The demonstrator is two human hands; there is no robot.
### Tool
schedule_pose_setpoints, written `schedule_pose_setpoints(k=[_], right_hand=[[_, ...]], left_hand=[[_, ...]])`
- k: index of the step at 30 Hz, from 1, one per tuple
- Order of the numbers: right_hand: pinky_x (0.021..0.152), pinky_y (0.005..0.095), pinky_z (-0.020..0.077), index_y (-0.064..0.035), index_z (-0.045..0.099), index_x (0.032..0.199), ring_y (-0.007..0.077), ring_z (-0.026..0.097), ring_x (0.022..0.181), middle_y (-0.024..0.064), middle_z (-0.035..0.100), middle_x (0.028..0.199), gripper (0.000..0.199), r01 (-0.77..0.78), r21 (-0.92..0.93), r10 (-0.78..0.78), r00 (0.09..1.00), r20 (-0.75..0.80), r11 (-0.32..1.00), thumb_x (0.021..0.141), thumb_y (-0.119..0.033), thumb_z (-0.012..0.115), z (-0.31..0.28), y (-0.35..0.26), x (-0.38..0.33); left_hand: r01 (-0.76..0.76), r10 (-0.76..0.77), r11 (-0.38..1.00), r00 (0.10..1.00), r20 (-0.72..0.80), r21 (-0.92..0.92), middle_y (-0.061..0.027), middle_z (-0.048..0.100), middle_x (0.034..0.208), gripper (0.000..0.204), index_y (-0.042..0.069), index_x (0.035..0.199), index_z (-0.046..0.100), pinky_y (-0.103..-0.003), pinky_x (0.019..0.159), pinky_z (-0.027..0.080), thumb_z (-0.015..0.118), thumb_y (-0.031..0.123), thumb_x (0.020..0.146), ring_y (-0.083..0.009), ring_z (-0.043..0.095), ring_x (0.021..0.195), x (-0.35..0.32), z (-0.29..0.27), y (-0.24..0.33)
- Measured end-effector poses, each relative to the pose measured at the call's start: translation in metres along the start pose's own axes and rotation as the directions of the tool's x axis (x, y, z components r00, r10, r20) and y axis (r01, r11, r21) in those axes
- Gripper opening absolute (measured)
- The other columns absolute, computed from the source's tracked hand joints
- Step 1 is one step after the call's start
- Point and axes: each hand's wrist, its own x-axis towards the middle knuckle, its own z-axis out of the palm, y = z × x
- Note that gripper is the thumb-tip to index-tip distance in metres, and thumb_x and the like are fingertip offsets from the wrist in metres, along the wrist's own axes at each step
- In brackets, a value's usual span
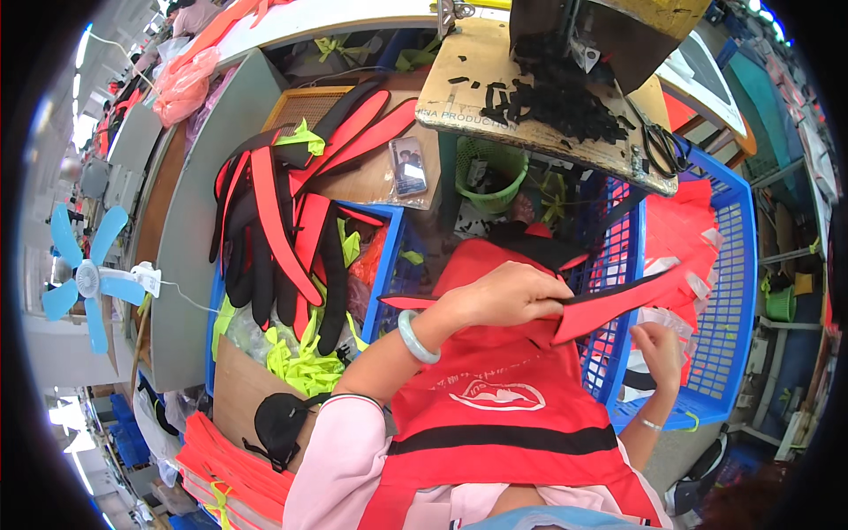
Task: Assembling and processing life jacket components using an industrial machine and scissors at a factory workstation.
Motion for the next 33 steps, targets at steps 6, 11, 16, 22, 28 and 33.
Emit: schedule_pose_setpoints(k=[6,11,16,22,28,33], right_hand=[[0.099,0.0426,0.0422,-0.0016,0.067,0.107,0.0338,0.061,0.102,0.0158,0.067,0.102,0.028,0.786,0.090,-0.751,0.613,-0.246,0.612,0.084,-0.017,0.066,0.000,-0.124,0.010],[0.071,0.0348,0.0508,0.0000,0.067,0.090,0.0296,0.065,0.074,0.0136,0.066,0.077,0.019,0.555,0.261,-0.587,0.808,0.058,0.790,0.083,-0.017,0.069,0.014,-0.133,0.038],[0.062,0.0327,0.0492,0.0005,0.065,0.086,0.0278,0.065,0.069,0.0144,0.065,0.076,0.014,0.633,0.145,-0.635,0.771,-0.040,0.760,0.083,-0.012,0.070,0.008,-0.144,0.050],[0.064,0.0328,0.0497,0.0006,0.065,0.089,0.0297,0.065,0.073,0.0147,0.065,0.080,0.014,0.739,0.106,-0.690,0.663,-0.290,0.666,0.084,-0.012,0.068,-0.042,-0.179,0.065],[0.063,0.0327,0.0463,0.0017,0.064,0.093,0.0266,0.062,0.070,0.0145,0.064,0.079,0.017,0.785,0.051,-0.732,0.596,-0.330,0.617,0.088,-0.014,0.064,-0.064,-0.187,0.125],[0.066,0.0317,0.0455,0.0017,0.063,0.094,0.0224,0.059,0.071,0.0129,0.063,0.078,0.019,0.732,0.117,-0.676,0.670,-0.308,0.672,0.090,-0.016,0.062,-0.076,-0.200,0.155]], left_hand=[[-0.026,0.017,0.999,0.968,0.251,0.032,-0.0143,0.067,0.087,0.018,0.006,0.100,0.066,-0.040,0.066,0.049,0.063,0.021,0.090,-0.0326,0.064,0.080,0.018,0.005,0.021],[0.208,-0.216,0.975,0.967,0.137,0.072,-0.0151,0.068,0.087,0.022,0.007,0.105,0.067,-0.041,0.066,0.050,0.063,0.019,0.088,-0.0329,0.066,0.080,0.011,-0.015,0.017],[0.205,-0.183,0.965,0.973,-0.138,0.163,-0.0141,0.069,0.088,0.021,0.006,0.103,0.068,-0.041,0.069,0.052,0.066,0.019,0.086,-0.0339,0.066,0.083,0.000,-0.007,0.002],[0.110,0.018,0.918,0.948,-0.318,0.381,-0.0127,0.070,0.085,0.016,0.005,0.092,0.071,-0.036,0.069,0.049,0.071,0.017,0.081,-0.0303,0.065,0.076,0.047,-0.066,0.041],[0.026,0.084,0.878,0.975,-0.207,0.478,-0.0144,0.068,0.079,0.016,0.004,0.088,0.071,-0.039,0.072,0.049,0.066,0.018,0.084,-0.0332,0.065,0.075,0.099,-0.118,0.028],[0.193,-0.142,0.889,0.978,-0.151,0.416,-0.0180,0.069,0.082,0.023,-0.004,0.099,0.067,-0.032,0.072,0.050,0.066,0.014,0.085,-0.0252,0.066,0.074,0.131,-0.149,0.022]])
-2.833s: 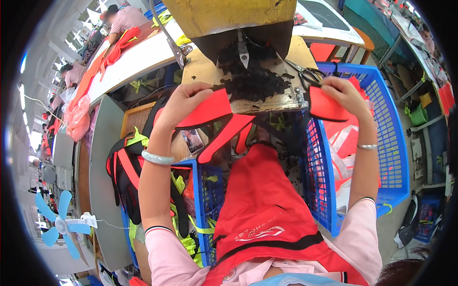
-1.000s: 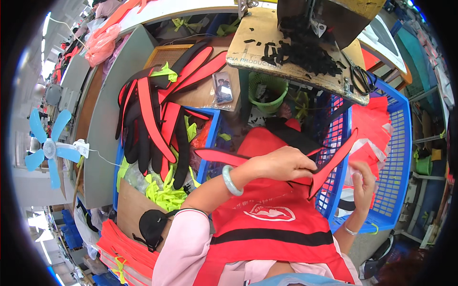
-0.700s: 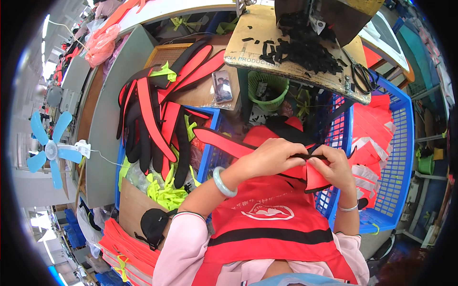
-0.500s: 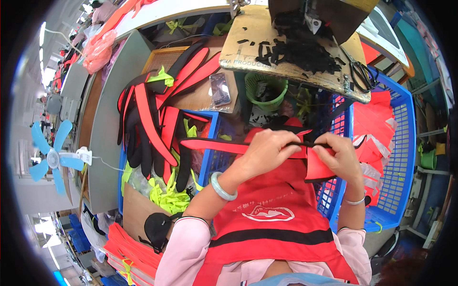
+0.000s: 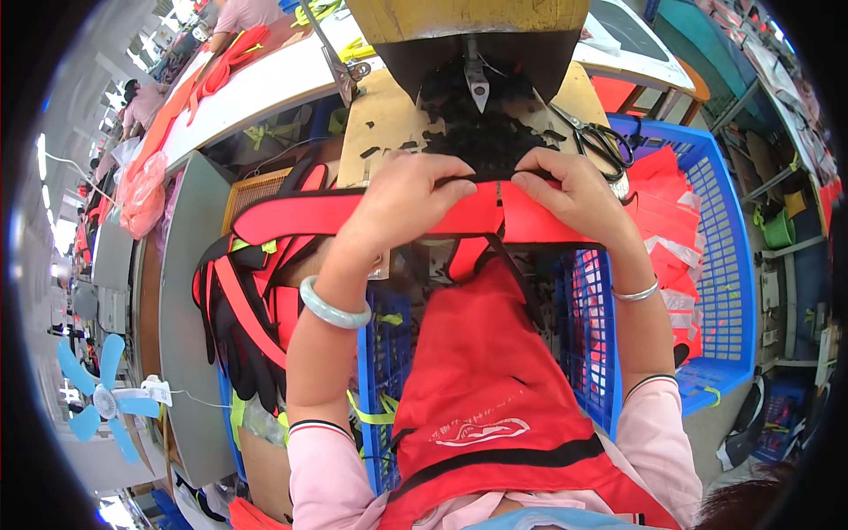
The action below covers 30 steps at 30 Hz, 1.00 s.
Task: Assembling and processing life jacket components using an industrial machine and scissors at a factory workstation.
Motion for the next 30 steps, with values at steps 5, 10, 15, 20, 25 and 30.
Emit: schedule_pose_setpoints(k=[5,10,15,20,25,30], right_hand=[[0.067,0.0307,0.0448,0.0022,0.063,0.097,0.0181,0.057,0.073,0.0109,0.063,0.079,0.022,-0.049,-0.008,0.049,0.998,-0.025,0.999,0.092,-0.019,0.061,-0.003,0.011,0.029],[0.065,0.0361,0.0467,-0.0014,0.067,0.094,0.0272,0.062,0.071,0.0147,0.066,0.078,0.026,-0.043,-0.066,0.040,0.998,-0.047,0.997,0.090,-0.027,0.062,-0.002,0.027,0.052],[0.067,0.0274,0.0438,0.0033,0.064,0.095,0.0107,0.052,0.072,0.0062,0.059,0.075,0.025,-0.053,-0.063,0.055,0.998,0.036,0.997,0.094,-0.021,0.060,0.001,0.043,0.070],[0.067,0.0325,0.0465,0.0012,0.066,0.094,0.0203,0.058,0.069,0.0120,0.063,0.073,0.031,-0.043,0.008,0.042,0.999,0.011,0.999,0.091,-0.029,0.062,-0.001,0.047,0.078],[0.067,0.0311,0.0465,0.0026,0.066,0.095,0.0172,0.056,0.068,0.0113,0.063,0.072,0.028,-0.050,0.078,0.051,0.999,-0.012,0.996,0.091,-0.025,0.062,-0.008,0.042,0.082],[0.066,0.0322,0.0457,0.0026,0.065,0.093,0.0189,0.055,0.069,0.0131,0.061,0.074,0.027,0.021,-0.005,-0.022,0.990,-0.137,1.000,0.092,-0.025,0.061,-0.013,0.049,0.083]], left_hand=[[0.060,-0.060,0.998,0.996,0.059,-0.008,-0.0127,0.071,0.088,0.029,-0.005,0.104,0.067,-0.030,0.077,0.050,0.066,0.019,0.088,-0.0136,0.064,0.083,0.035,-0.010,-0.025],[0.113,-0.100,0.988,0.987,0.122,-0.106,-0.0132,0.069,0.090,0.034,0.000,0.107,0.069,-0.031,0.077,0.049,0.066,0.027,0.086,-0.0203,0.065,0.084,0.056,-0.015,-0.047],[0.159,-0.132,0.978,0.972,0.192,-0.137,-0.0107,0.070,0.090,0.036,-0.001,0.109,0.068,-0.029,0.077,0.049,0.067,0.027,0.087,-0.0160,0.063,0.084,0.071,-0.015,-0.067],[0.210,-0.180,0.963,0.968,0.177,-0.168,-0.0080,0.070,0.092,0.038,-0.003,0.111,0.067,-0.028,0.078,0.049,0.068,0.027,0.088,-0.0138,0.062,0.087,0.079,-0.019,-0.066],[0.187,-0.159,0.958,0.977,0.141,-0.218,-0.0073,0.069,0.092,0.036,-0.003,0.109,0.068,-0.028,0.079,0.049,0.069,0.026,0.088,-0.0131,0.061,0.087,0.080,-0.022,-0.058],[0.213,-0.195,0.965,0.973,0.121,-0.156,-0.0039,0.068,0.092,0.032,-0.004,0.110,0.067,-0.023,0.077,0.047,0.067,0.021,0.090,-0.0088,0.059,0.086,0.079,-0.029,-0.050]])
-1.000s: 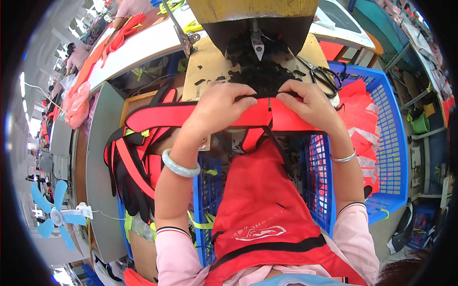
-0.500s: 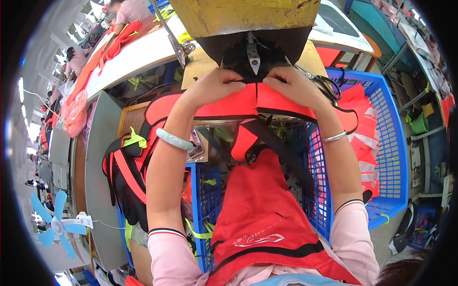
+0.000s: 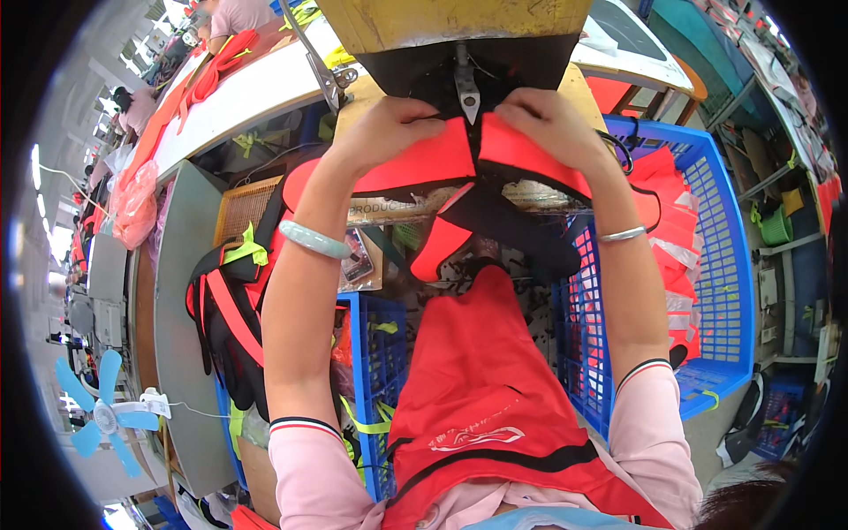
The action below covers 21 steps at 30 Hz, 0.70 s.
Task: Assembling and processing life jacket components using an industrial machine and scissors at a factory workstation.
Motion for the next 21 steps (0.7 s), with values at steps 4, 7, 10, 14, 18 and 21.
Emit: schedule_pose_setpoints(k=[4,7,10,14,18,21], right_hand=[[0.066,0.0333,0.0456,0.0037,0.064,0.093,0.0214,0.056,0.069,0.0148,0.061,0.075,0.026,-0.029,-0.105,0.035,0.997,0.062,0.994,0.092,-0.022,0.061,-0.051,-0.014,-0.038],[0.065,0.0345,0.0458,0.0055,0.063,0.091,0.0218,0.059,0.069,0.0162,0.061,0.074,0.026,-0.109,-0.206,0.154,0.964,0.219,0.973,0.090,-0.021,0.063,-0.081,-0.019,-0.102],[0.068,0.0333,0.0466,0.0036,0.067,0.096,0.0207,0.062,0.074,0.0155,0.065,0.082,0.023,-0.380,-0.401,0.493,0.838,0.232,0.834,0.087,-0.017,0.065,-0.113,-0.001,-0.174],[0.081,0.0310,0.0499,-0.0004,0.070,0.103,0.0196,0.065,0.085,0.0125,0.070,0.096,0.023,-0.419,-0.388,0.477,0.876,0.065,0.821,0.084,-0.013,0.068,-0.099,0.038,-0.243],[0.094,0.0355,0.0484,-0.0052,0.065,0.120,0.0286,0.060,0.111,0.0134,0.062,0.123,0.043,-0.010,0.016,0.009,0.997,0.074,1.000,0.078,-0.007,0.072,0.039,-0.045,-0.226],[0.086,0.0368,0.0509,-0.0070,0.066,0.115,0.0307,0.064,0.098,0.0129,0.067,0.108,0.044,0.083,0.107,-0.086,0.996,0.021,0.991,0.071,-0.001,0.071,0.113,-0.046,-0.242]], left_hand=[[0.014,-0.015,1.000,0.997,-0.069,-0.021,-0.0038,0.069,0.093,0.034,-0.004,0.111,0.067,-0.025,0.079,0.047,0.068,0.023,0.089,-0.0096,0.060,0.087,-0.024,-0.008,-0.021],[-0.010,0.010,0.992,1.000,-0.003,-0.122,-0.0070,0.070,0.097,0.035,-0.003,0.114,0.066,-0.027,0.083,0.049,0.067,0.021,0.089,-0.0117,0.062,0.091,-0.059,-0.005,-0.021],[-0.022,0.019,0.997,0.999,-0.042,-0.079,-0.0082,0.070,0.096,0.032,-0.003,0.113,0.067,-0.028,0.083,0.049,0.067,0.019,0.089,-0.0133,0.063,0.090,-0.090,0.003,-0.004],[-0.117,0.110,0.985,0.992,-0.063,-0.130,-0.0119,0.070,0.101,0.026,0.000,0.111,0.068,-0.030,0.084,0.050,0.065,0.014,0.089,-0.0189,0.065,0.093,-0.131,0.030,0.005],[-0.313,0.308,0.949,0.945,-0.108,-0.034,-0.0148,0.067,0.092,0.023,0.001,0.108,0.067,-0.035,0.076,0.051,0.066,0.011,0.087,-0.0302,0.064,0.086,-0.178,0.079,0.009],[-0.255,0.242,0.960,0.964,-0.107,-0.119,-0.0142,0.063,0.083,0.023,0.002,0.108,0.066,-0.035,0.069,0.048,0.067,0.008,0.086,-0.0312,0.062,0.079,-0.216,0.097,0.006]])
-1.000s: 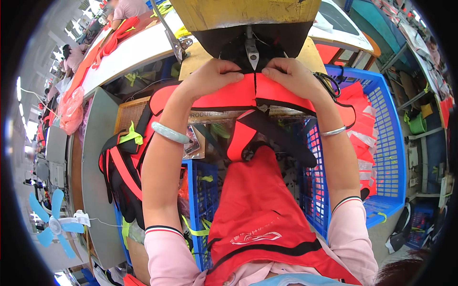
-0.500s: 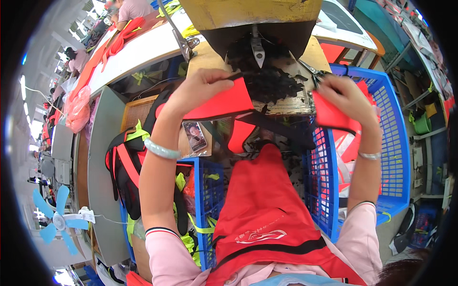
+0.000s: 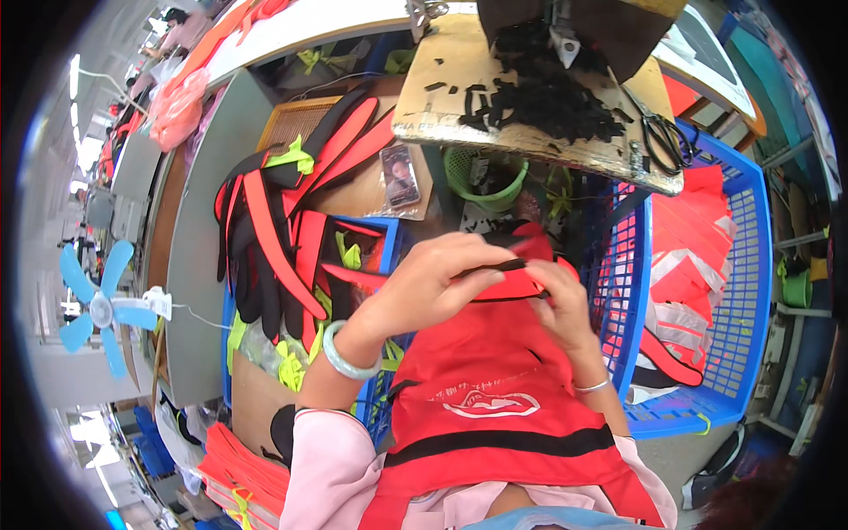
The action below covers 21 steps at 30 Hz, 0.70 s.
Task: Assembling and processing life jacket components using an industrial machine and scissors at a factory workstation.
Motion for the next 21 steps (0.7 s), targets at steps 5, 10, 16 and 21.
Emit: schedule_pose_setpoints(k=[5,10,16,21], right_hand=[[0.067,0.0379,0.0498,-0.0102,0.066,0.107,0.0269,0.066,0.074,0.0082,0.067,0.081,0.031,-0.022,-0.036,0.027,0.989,0.144,0.999,0.077,-0.006,0.071,0.018,-0.031,0.005],[0.057,0.0427,0.0488,-0.0099,0.062,0.108,0.0320,0.065,0.066,0.0129,0.066,0.075,0.023,-0.074,-0.189,0.117,0.966,0.232,0.979,0.088,-0.020,0.066,0.001,-0.052,0.023],[0.056,0.0453,0.0479,-0.0088,0.060,0.098,0.0361,0.064,0.067,0.0162,0.065,0.072,0.021,-0.052,-0.318,0.215,0.836,0.505,0.947,0.090,-0.027,0.063,-0.046,-0.070,0.030],[0.055,0.0446,0.0468,-0.0101,0.061,0.095,0.0352,0.063,0.064,0.0153,0.063,0.069,0.020,-0.001,-0.291,0.195,0.742,0.641,0.957,0.088,-0.029,0.065,-0.089,-0.088,0.058]], left_hand=[[0.273,-0.361,0.903,0.901,-0.242,-0.331,-0.0101,0.069,0.096,0.032,-0.001,0.121,0.060,-0.029,0.083,0.051,0.066,0.011,0.091,-0.0135,0.064,0.091,-0.059,0.006,-0.038],[0.120,0.058,0.916,0.904,-0.424,0.382,-0.0211,0.043,0.142,0.074,0.005,0.141,0.043,-0.041,0.101,0.045,0.077,0.030,0.080,-0.0363,0.050,0.125,-0.067,0.055,-0.044],[-0.037,0.036,0.999,0.999,-0.029,-0.032,-0.0173,0.047,0.141,0.068,0.009,0.141,0.046,-0.043,0.104,0.041,0.074,0.029,0.082,-0.0349,0.048,0.128,-0.061,0.075,-0.049],[-0.256,0.265,0.962,0.958,-0.108,0.092,-0.0160,0.049,0.141,0.062,0.009,0.138,0.050,-0.045,0.102,0.044,0.070,0.006,0.079,-0.0348,0.051,0.125,-0.030,0.064,-0.028]])
